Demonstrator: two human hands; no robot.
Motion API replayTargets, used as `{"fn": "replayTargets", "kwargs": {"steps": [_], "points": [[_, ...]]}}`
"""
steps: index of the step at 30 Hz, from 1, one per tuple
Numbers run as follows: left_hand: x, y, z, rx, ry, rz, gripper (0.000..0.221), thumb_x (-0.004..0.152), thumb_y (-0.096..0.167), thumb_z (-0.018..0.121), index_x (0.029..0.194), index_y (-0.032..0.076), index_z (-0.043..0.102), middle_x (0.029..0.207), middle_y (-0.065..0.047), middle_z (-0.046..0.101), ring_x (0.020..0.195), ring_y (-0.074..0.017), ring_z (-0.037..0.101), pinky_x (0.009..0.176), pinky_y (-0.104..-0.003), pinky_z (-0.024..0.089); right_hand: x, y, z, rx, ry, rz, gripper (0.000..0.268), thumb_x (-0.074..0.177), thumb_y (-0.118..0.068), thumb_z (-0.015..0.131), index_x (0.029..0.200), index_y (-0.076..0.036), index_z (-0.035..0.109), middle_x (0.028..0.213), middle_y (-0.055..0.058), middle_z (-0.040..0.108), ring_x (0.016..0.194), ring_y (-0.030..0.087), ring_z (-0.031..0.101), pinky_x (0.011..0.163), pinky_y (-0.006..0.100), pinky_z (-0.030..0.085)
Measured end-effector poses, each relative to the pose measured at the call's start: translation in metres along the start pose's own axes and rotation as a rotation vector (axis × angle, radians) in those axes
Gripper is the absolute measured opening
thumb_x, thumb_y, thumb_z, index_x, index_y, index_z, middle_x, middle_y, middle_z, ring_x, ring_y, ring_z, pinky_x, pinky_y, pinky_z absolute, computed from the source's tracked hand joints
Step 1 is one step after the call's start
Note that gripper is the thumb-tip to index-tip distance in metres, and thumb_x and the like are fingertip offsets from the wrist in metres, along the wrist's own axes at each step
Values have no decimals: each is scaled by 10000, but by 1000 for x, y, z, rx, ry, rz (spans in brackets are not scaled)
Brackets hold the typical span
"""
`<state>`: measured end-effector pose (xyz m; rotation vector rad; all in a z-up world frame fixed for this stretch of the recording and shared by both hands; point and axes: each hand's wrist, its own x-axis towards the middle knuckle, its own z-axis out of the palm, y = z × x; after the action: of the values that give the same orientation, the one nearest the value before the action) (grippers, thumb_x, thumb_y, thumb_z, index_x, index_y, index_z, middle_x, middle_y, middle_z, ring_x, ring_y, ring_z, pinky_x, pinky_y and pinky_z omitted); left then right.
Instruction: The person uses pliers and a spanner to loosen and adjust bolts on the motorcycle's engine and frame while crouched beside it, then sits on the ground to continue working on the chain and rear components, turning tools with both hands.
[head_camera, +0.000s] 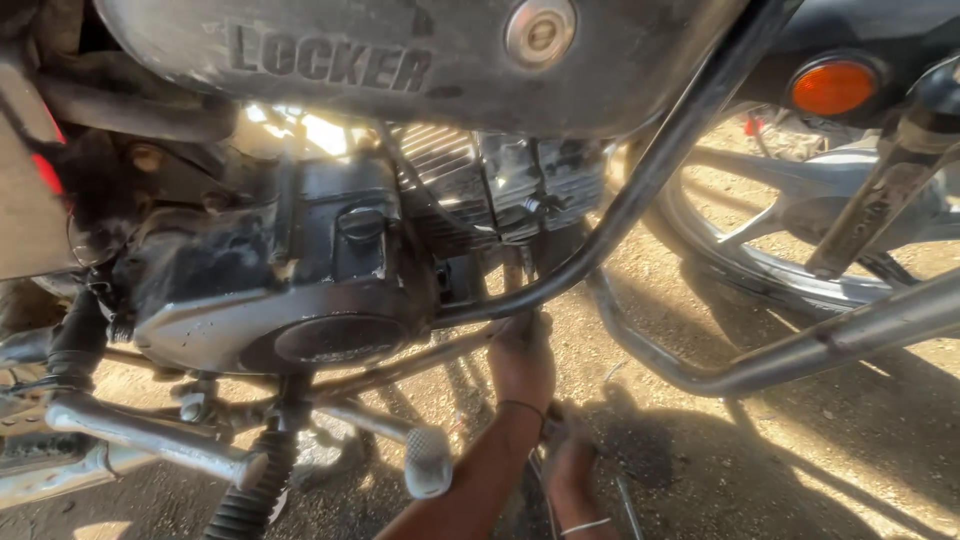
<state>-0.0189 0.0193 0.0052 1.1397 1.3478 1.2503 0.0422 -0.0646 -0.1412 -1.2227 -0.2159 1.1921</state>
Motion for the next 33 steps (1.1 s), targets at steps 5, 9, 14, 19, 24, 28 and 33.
{"fn": "replayTargets", "kwargs": {"steps": [5,9,14,19,24,28,33], "points": [[-1,-1,-1,6,33,-66,236,967,229,628,905,46,764,655,-59,662,552,-116,552,535,-320,433,2,-10,-7,-36,-70,120,422,1054,-331,400,906,-22,647,790,110,695,778,247,606,777,407,453],[2,-7,4,-30,97,-60,185,927,188,668,986,63,790,706,-45,731,570,-94,604,545,-286,468,-13,5,-7,33,-83,114,468,1072,-392,399,983,-11,655,863,140,671,792,242,599,769,411,453],[2,0,6,-1,152,-51,184,946,175,659,1005,69,796,719,-28,734,583,-88,619,550,-282,479,-23,52,3,-129,110,-151,407,1068,-403,375,1248,-59,494,1119,81,538,984,146,525,858,384,431],[-1,-7,1,-72,96,45,161,956,134,659,998,46,786,727,-31,696,598,-87,595,537,-267,482,-45,-21,65,21,336,52,441,1028,-367,502,1273,-37,341,1132,203,491,945,284,594,818,432,553],[0,-2,0,-91,82,-11,161,965,143,651,996,49,779,719,-16,696,589,-67,599,516,-234,473,-10,-6,30,-179,275,78,527,1038,-438,486,1286,18,393,1113,202,499,965,289,565,781,416,534],[-6,12,-2,-51,77,-39,161,957,147,648,1031,74,770,689,-30,691,551,-86,584,488,-259,458,15,6,-7,-286,97,176,619,1102,-497,453,1277,93,523,1025,213,506,878,351,484,698,495,434],[5,-10,-9,-1,88,229,178,995,132,597,945,40,740,726,-47,705,636,-106,657,584,-295,518,-3,31,0,9,-210,358,419,1096,-370,495,1227,23,555,1001,141,593,880,273,572,726,438,492]]}}
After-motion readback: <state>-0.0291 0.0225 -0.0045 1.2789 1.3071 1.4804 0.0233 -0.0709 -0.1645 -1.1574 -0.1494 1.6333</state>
